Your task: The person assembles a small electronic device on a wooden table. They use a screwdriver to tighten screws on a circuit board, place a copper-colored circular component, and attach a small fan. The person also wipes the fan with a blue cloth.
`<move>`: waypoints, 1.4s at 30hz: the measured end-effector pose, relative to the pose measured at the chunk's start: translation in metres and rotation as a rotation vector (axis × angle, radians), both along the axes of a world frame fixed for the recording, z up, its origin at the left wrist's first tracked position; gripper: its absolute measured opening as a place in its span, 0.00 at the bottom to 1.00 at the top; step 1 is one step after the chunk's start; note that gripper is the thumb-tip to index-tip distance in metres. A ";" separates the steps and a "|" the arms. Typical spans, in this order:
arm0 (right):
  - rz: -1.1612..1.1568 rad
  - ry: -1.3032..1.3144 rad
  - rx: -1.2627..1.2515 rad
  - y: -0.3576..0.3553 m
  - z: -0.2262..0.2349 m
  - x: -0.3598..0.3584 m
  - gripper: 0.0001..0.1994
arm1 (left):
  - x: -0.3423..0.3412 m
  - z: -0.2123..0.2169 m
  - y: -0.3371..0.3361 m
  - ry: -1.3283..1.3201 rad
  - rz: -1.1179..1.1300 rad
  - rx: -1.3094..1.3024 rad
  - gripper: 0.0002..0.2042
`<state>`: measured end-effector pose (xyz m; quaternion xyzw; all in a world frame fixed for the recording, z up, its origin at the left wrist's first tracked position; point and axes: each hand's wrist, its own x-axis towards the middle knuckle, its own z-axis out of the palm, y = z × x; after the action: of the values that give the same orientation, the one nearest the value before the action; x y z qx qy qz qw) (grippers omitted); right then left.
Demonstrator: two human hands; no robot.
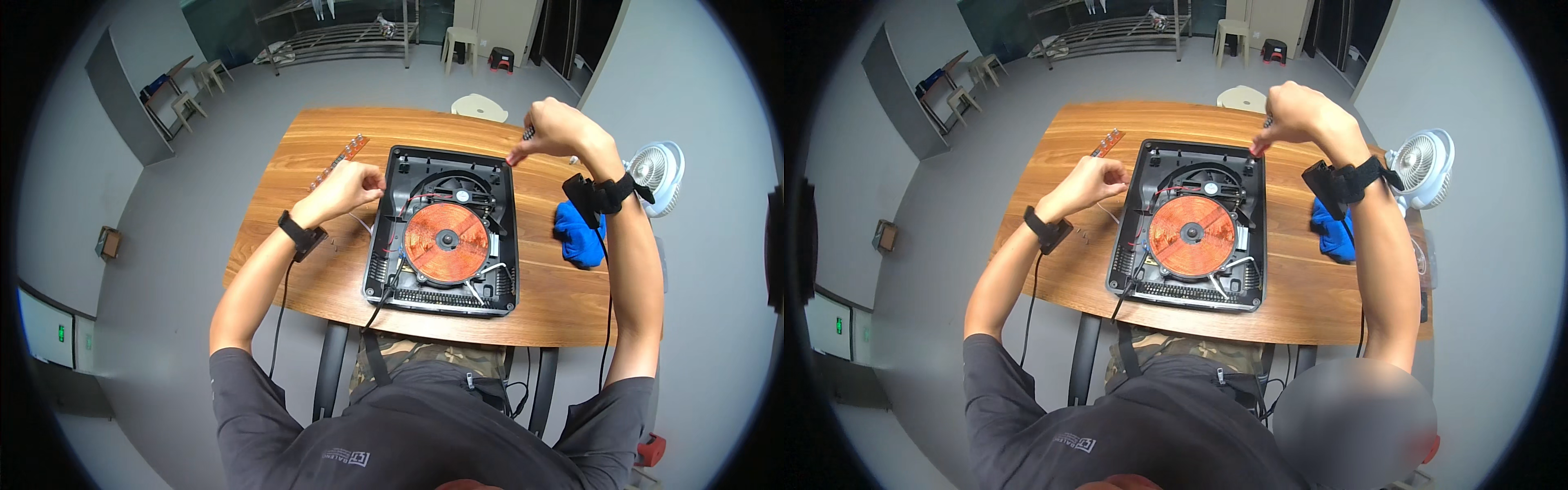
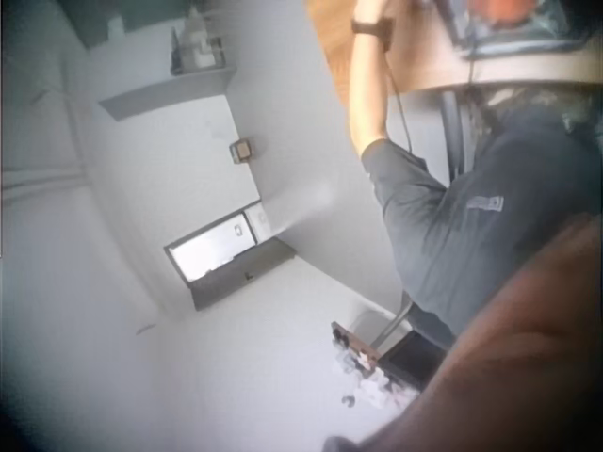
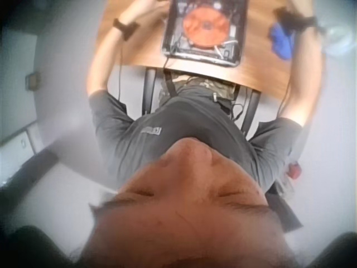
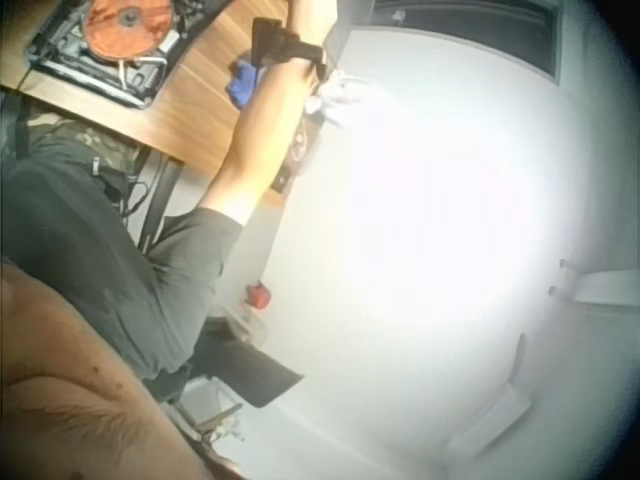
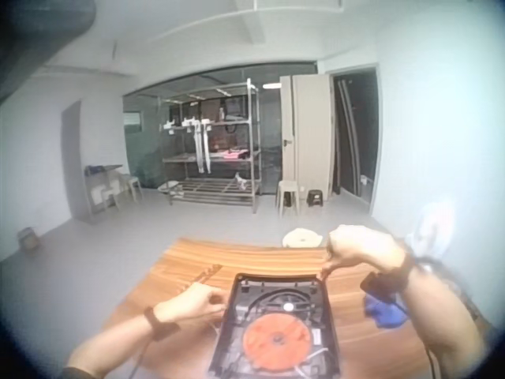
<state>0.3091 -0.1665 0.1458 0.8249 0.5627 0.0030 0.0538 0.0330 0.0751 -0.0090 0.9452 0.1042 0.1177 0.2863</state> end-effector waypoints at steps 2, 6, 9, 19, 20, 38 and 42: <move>0.065 0.085 0.047 0.007 0.002 0.000 0.29 | 0.017 -0.002 -0.007 -0.027 -0.025 -0.018 0.05; 0.354 0.208 0.264 0.017 -0.019 -0.009 0.22 | 0.053 -0.002 -0.017 -0.067 -0.045 -0.038 0.06; 0.338 0.219 0.235 0.022 -0.014 -0.027 0.21 | 0.069 -0.008 -0.016 -0.068 -0.046 -0.048 0.08; 0.343 0.188 0.302 0.028 -0.035 -0.019 0.20 | 0.078 -0.019 -0.020 -0.105 -0.067 -0.023 0.08; 0.343 0.190 0.302 0.027 -0.036 -0.019 0.19 | 0.078 -0.020 -0.021 -0.111 -0.066 -0.020 0.08; 0.332 0.267 0.279 0.018 -0.035 -0.022 0.17 | 0.078 -0.015 -0.027 -0.066 -0.095 0.054 0.08; 0.346 0.264 0.290 0.018 -0.041 -0.016 0.22 | 0.076 -0.008 -0.034 -0.074 -0.089 0.055 0.08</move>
<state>0.2928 -0.1487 0.1048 0.7089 0.6910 -0.0151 -0.1402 0.1091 0.0408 -0.0166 0.9513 0.0481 0.1427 0.2688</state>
